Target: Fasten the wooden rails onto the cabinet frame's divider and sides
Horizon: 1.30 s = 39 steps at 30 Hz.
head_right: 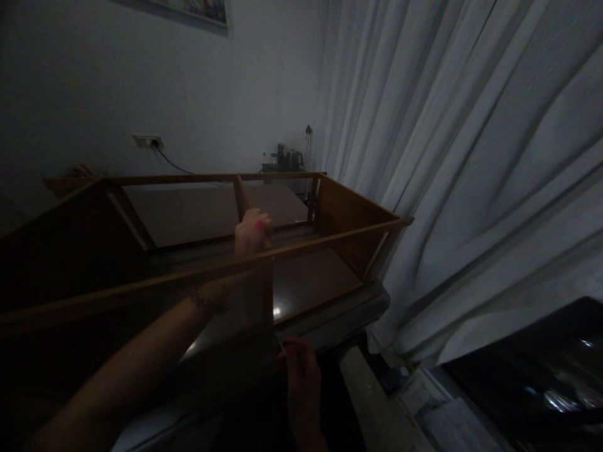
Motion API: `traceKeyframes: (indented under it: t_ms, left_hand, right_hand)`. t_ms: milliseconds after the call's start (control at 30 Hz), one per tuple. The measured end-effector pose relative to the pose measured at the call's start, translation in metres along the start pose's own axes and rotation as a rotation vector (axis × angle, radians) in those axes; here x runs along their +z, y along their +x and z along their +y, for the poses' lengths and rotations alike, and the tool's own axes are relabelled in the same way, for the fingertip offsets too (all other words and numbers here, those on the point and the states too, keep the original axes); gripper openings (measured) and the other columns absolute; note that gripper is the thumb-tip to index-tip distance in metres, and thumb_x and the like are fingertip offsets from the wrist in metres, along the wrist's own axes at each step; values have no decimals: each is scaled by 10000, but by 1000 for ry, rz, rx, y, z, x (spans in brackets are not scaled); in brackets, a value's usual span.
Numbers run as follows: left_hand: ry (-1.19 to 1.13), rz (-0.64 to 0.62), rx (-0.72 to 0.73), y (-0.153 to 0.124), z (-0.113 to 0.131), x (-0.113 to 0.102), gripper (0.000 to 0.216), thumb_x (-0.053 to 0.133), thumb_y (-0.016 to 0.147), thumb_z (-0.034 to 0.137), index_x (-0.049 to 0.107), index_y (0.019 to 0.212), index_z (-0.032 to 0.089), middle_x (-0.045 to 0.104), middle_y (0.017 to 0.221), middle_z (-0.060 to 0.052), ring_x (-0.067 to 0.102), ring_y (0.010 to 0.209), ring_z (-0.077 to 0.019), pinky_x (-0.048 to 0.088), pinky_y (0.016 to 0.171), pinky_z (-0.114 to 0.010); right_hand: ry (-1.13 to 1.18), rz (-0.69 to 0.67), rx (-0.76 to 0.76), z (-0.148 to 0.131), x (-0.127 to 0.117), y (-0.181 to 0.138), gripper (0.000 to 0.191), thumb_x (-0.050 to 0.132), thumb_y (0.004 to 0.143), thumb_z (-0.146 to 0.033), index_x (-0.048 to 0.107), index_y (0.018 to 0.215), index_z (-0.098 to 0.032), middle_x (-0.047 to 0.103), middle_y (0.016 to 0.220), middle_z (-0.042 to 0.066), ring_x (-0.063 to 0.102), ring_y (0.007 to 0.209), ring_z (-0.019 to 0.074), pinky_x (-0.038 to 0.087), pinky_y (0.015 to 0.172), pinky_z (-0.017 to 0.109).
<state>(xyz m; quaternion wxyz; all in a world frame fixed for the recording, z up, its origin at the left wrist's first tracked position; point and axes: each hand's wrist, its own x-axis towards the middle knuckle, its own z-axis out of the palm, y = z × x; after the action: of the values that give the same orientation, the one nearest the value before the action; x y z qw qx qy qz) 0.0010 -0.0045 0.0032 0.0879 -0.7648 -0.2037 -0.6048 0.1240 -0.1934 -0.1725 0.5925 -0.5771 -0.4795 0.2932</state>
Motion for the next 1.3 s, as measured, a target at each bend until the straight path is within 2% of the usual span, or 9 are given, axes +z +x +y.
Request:
traceKeyframes:
  t_ms: [133, 267, 367, 500, 667, 867, 1000, 1100, 1300]
  left_hand:
    - [-18, 21, -2, 0, 1, 0, 474, 163, 1020, 361, 315, 598, 207, 349, 559, 12, 379, 597, -149, 344, 675, -311]
    - [-39, 22, -10, 0, 1, 0, 475, 169, 1019, 365, 319, 597, 206, 360, 564, 11, 372, 602, -151, 345, 692, -320]
    - [-46, 10, -15, 0, 1, 0, 474, 172, 1017, 366, 315, 594, 207, 360, 563, 11, 372, 604, -154, 343, 688, -324]
    - [-43, 27, 9, 0, 0, 0, 457, 175, 1018, 345, 302, 602, 208, 355, 563, 14, 366, 591, -150, 335, 684, -320]
    - [-19, 24, 20, 0, -1, 1, 463, 170, 1020, 349, 304, 601, 205, 358, 563, 14, 375, 593, -144, 340, 678, -306]
    - [-20, 32, 19, -1, -1, 1, 468, 166, 1021, 352, 314, 602, 207, 375, 565, 11, 380, 597, -145, 351, 682, -314]
    - [-40, 47, 29, 0, -1, 1, 458, 182, 1019, 340, 314, 601, 208, 353, 558, 15, 367, 585, -145, 343, 674, -317]
    - [-22, 31, 28, 0, 0, 1, 461, 165, 1020, 336, 314, 602, 208, 353, 561, 13, 372, 595, -147, 344, 677, -316]
    - [-14, 30, 30, -1, -2, 2, 473, 161, 1022, 345, 335, 603, 207, 369, 558, 12, 378, 601, -150, 340, 678, -314]
  right_hand:
    - [14, -13, 16, 6, -2, -1, 362, 607, 830, -560, 701, 757, -218, 726, 691, 23, 690, 619, 171, 548, 563, 237]
    - [-46, -59, -10, 10, -7, -1, 314, 654, 810, -530, 734, 796, -226, 758, 776, 30, 713, 681, 182, 559, 600, 237]
    - [-134, -96, -124, 12, -12, 1, 297, 630, 838, -517, 737, 832, -240, 757, 783, 23, 717, 701, 178, 566, 648, 244]
    - [-275, -102, -375, 13, -16, 6, 302, 558, 902, -483, 716, 811, -242, 730, 739, 22, 690, 674, 164, 564, 633, 259]
    - [-422, 5, -700, 12, -16, 8, 243, 490, 967, -340, 685, 868, -236, 680, 773, 32, 642, 706, 146, 556, 641, 263]
    - [-483, 39, -775, 13, -13, 8, 182, 467, 981, -285, 614, 1075, -236, 710, 828, 29, 668, 713, 155, 565, 647, 281]
    - [-460, 51, -746, 17, -10, 6, 191, 487, 969, -273, 622, 1100, -245, 731, 846, 33, 696, 727, 164, 573, 643, 272]
    - [-349, 13, -642, 11, -6, 3, 198, 485, 964, -285, 649, 1066, -243, 741, 863, 40, 705, 737, 159, 568, 646, 246]
    - [3, -52, 33, -14, 3, -2, 243, 562, 896, -426, 662, 911, -206, 672, 671, -2, 632, 561, 131, 512, 539, 210]
